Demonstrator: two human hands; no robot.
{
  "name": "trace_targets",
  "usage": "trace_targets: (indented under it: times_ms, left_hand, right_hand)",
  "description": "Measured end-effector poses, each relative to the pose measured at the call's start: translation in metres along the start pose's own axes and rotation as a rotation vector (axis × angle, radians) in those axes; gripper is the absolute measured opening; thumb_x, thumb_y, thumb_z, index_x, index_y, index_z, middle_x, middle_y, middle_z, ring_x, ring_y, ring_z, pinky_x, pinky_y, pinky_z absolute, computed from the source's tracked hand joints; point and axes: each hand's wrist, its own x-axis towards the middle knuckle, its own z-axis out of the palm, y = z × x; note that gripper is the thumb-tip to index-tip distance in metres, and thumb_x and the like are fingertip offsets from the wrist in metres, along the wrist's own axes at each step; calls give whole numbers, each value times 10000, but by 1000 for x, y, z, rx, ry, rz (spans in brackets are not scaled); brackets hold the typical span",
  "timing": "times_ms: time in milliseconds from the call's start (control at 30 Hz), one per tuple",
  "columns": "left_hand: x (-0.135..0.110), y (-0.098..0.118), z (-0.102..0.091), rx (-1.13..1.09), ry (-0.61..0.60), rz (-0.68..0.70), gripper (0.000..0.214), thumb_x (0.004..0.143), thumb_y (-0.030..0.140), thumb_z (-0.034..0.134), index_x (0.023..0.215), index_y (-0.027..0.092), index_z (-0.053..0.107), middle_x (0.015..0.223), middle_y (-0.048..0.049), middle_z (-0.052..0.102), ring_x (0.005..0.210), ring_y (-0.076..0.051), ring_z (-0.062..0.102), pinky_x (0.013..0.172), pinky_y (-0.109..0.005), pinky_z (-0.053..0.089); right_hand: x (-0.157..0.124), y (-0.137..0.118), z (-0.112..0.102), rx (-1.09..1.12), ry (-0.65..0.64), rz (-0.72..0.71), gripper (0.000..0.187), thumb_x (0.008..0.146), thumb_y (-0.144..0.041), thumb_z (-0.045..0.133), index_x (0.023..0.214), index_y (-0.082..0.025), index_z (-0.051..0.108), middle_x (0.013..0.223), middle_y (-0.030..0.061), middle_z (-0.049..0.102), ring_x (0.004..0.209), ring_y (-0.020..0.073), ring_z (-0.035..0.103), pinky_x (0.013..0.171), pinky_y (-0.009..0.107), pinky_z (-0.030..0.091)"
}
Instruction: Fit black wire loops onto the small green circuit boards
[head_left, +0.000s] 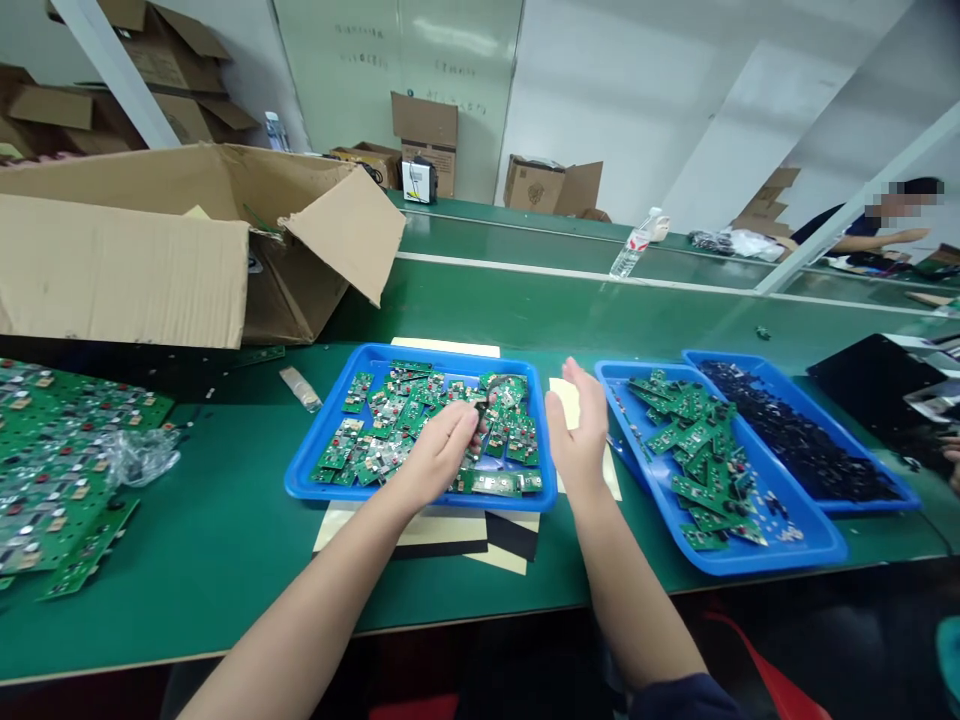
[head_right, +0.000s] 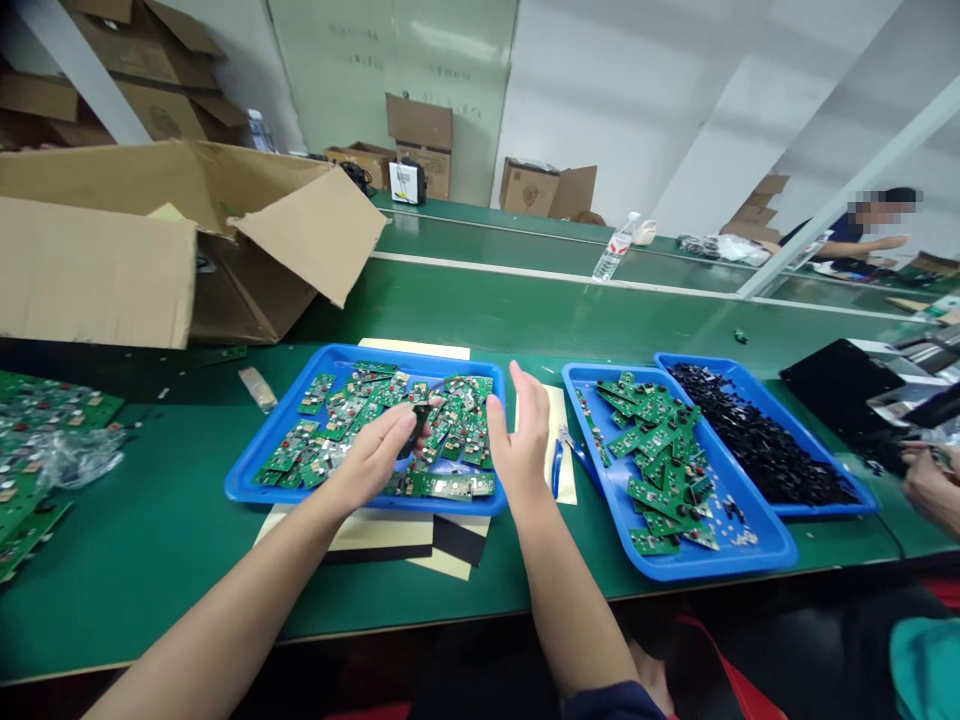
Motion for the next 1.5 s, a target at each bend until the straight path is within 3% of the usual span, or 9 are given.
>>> trace_targets:
  times_ms: [100, 233, 433, 733, 900, 1000, 1133, 1367, 1500]
  left_hand:
    - [2, -3, -6, 61, 64, 109, 316, 920, 312, 343, 1019, 158, 601, 897, -67, 558, 835, -170, 545, 781, -308, 462]
    - [3, -4, -5, 149, -12, 190, 337, 902, 282, 420, 1214, 221, 532, 1027, -77, 547, 998, -192, 514, 912, -357, 421]
    - [1, -5, -2, 198, -64, 199, 365, 878, 258, 485, 1241, 241, 519, 1002, -69, 552, 956, -189, 528, 886, -357, 444]
    - [4, -13, -3, 247, 74, 273, 313, 858, 258, 528, 1164, 228, 582, 949, -64, 587, 896, -181, 566, 813, -331, 489]
    - [4, -10, -11, 392, 305, 577, 366, 849, 163, 532, 1203, 253, 535, 1043, -69, 577, 1000, -191, 563, 944, -405, 435]
    - [4, -11, -13, 500, 322, 717, 411, 838, 88, 518, 1208, 267, 522, 1100, -72, 564, 1061, -203, 550, 1009, -474, 372]
    - [6, -16, -13, 573, 287, 753, 404, 825, 66, 525, 1185, 249, 540, 1094, -85, 565, 1045, -205, 556, 981, -467, 406]
    - [7, -17, -14, 538, 284, 676, 399, 845, 148, 543, 1229, 254, 527, 1007, -77, 607, 919, -180, 589, 814, -340, 513]
    - [6, -17, -12, 444, 239, 604, 334, 853, 212, 549, 1185, 235, 575, 927, -59, 635, 826, -152, 605, 737, -277, 522]
  right_hand:
    - [0, -8, -1, 28, 46, 8, 184, 835, -229, 513, 986, -195, 612, 984, 99, 596, 971, 226, 563, 854, 433, 481]
    - [-5, -17, 3, 243, -219, 48, 83, 820, -229, 546, 839, -186, 614, 811, 52, 607, 761, 171, 590, 677, 321, 513]
    - [-8, -21, 5, 333, -276, 87, 99, 817, -195, 542, 719, -189, 558, 710, 17, 572, 673, 145, 556, 624, 286, 473]
    - [-5, -19, -1, 393, -344, -11, 115, 810, -201, 531, 771, -199, 640, 813, 65, 629, 778, 186, 599, 710, 350, 503]
    - [-6, -16, 4, 797, -399, 540, 163, 793, -288, 555, 858, -203, 678, 782, 44, 660, 648, 145, 611, 582, 287, 517]
    - [-6, -14, 10, 1010, -529, 858, 281, 766, -432, 584, 741, -164, 664, 630, 31, 641, 511, 120, 587, 471, 242, 485]
    - [-8, -15, 10, 1123, -794, 828, 354, 711, -501, 650, 710, -147, 638, 593, 34, 648, 505, 135, 611, 491, 259, 504]
    - [-9, -23, 10, 1178, -694, 871, 242, 652, -375, 738, 645, -168, 612, 533, -18, 623, 457, 92, 565, 472, 211, 466]
    - [-6, -23, 12, 1248, -773, 952, 270, 641, -386, 722, 581, -162, 583, 473, -16, 598, 404, 97, 534, 418, 216, 444]
